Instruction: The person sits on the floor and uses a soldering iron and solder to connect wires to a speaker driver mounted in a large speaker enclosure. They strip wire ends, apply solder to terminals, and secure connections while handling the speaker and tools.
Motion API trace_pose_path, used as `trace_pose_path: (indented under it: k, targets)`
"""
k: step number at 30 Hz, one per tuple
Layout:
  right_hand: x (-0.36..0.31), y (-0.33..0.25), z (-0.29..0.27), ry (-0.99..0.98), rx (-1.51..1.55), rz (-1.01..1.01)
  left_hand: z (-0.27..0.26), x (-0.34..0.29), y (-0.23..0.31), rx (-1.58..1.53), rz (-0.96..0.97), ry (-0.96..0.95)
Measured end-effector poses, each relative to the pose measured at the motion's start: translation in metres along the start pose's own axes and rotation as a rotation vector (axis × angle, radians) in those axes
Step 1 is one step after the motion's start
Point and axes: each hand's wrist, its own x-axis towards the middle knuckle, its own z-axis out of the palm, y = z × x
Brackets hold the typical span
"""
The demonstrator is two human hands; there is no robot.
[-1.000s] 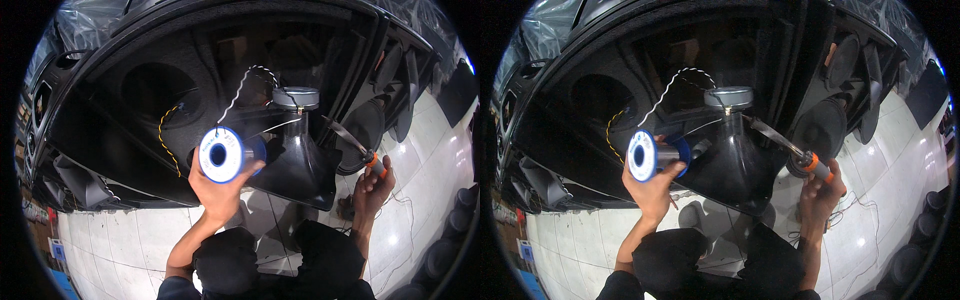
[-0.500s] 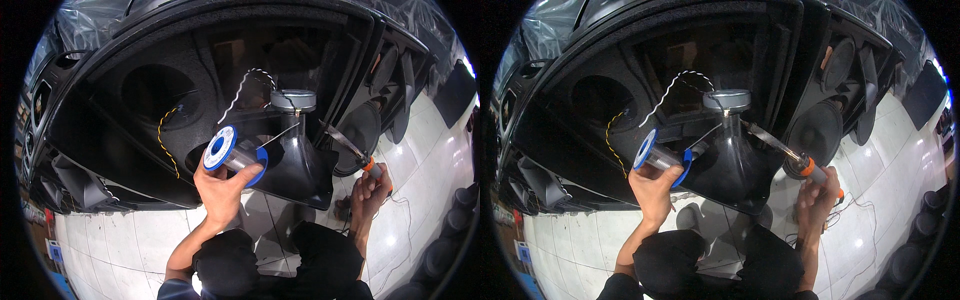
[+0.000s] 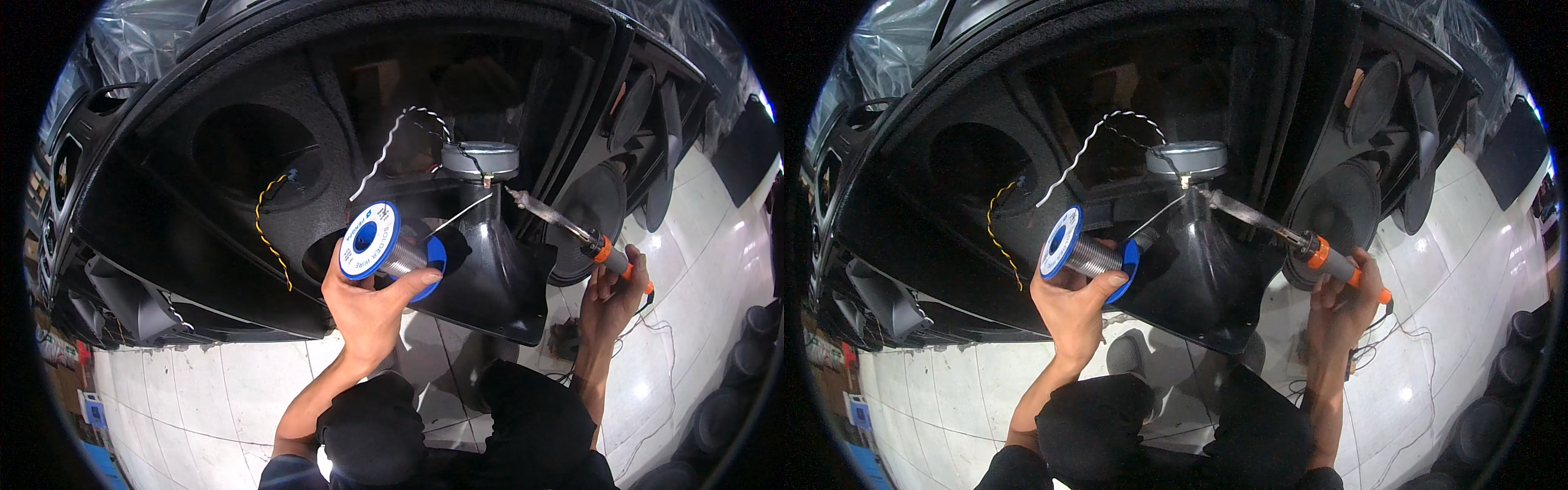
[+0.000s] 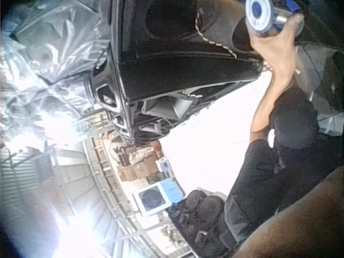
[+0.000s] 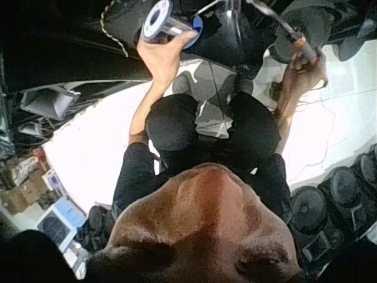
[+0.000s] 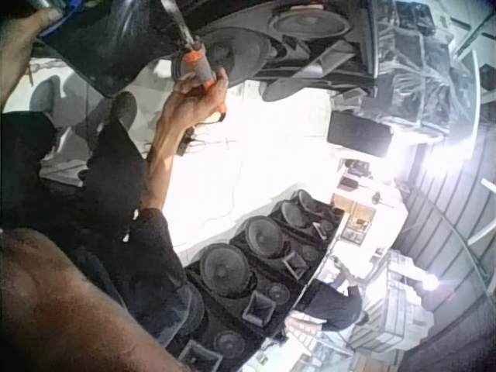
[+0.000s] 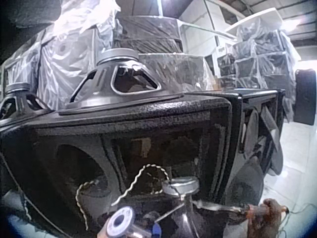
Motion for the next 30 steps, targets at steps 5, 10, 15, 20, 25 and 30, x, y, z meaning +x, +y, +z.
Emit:
trace_pose_path:
  k: [5,10,15,20,25,30]
  targets:
    - [0.003,0.007,-0.002,0.03,-0.018,-0.008,0.004,0.001,0.001,0.046,0.009,0.025]
    - [0.003,0.009,0.0,0.024,-0.035,-0.016,0.003,0.003,-0.001,0.061,0.028,0.012]
    - [0.004,0.011,-0.003,0.01,-0.063,-0.024,0.007,0.003,0.001,0.077,0.075,0.017]
    - [0.005,0.011,-0.003,-0.014,-0.051,-0.02,0.007,0.004,0.0,0.073,0.094,-0.001]
    - [0.005,0.015,-0.005,-0.016,-0.056,-0.038,0.007,0.004,-0.002,0.072,0.093,0.008]
    - [0.005,0.016,-0.008,-0.06,-0.056,-0.066,0.007,0.005,-0.003,0.094,0.094,0.001]
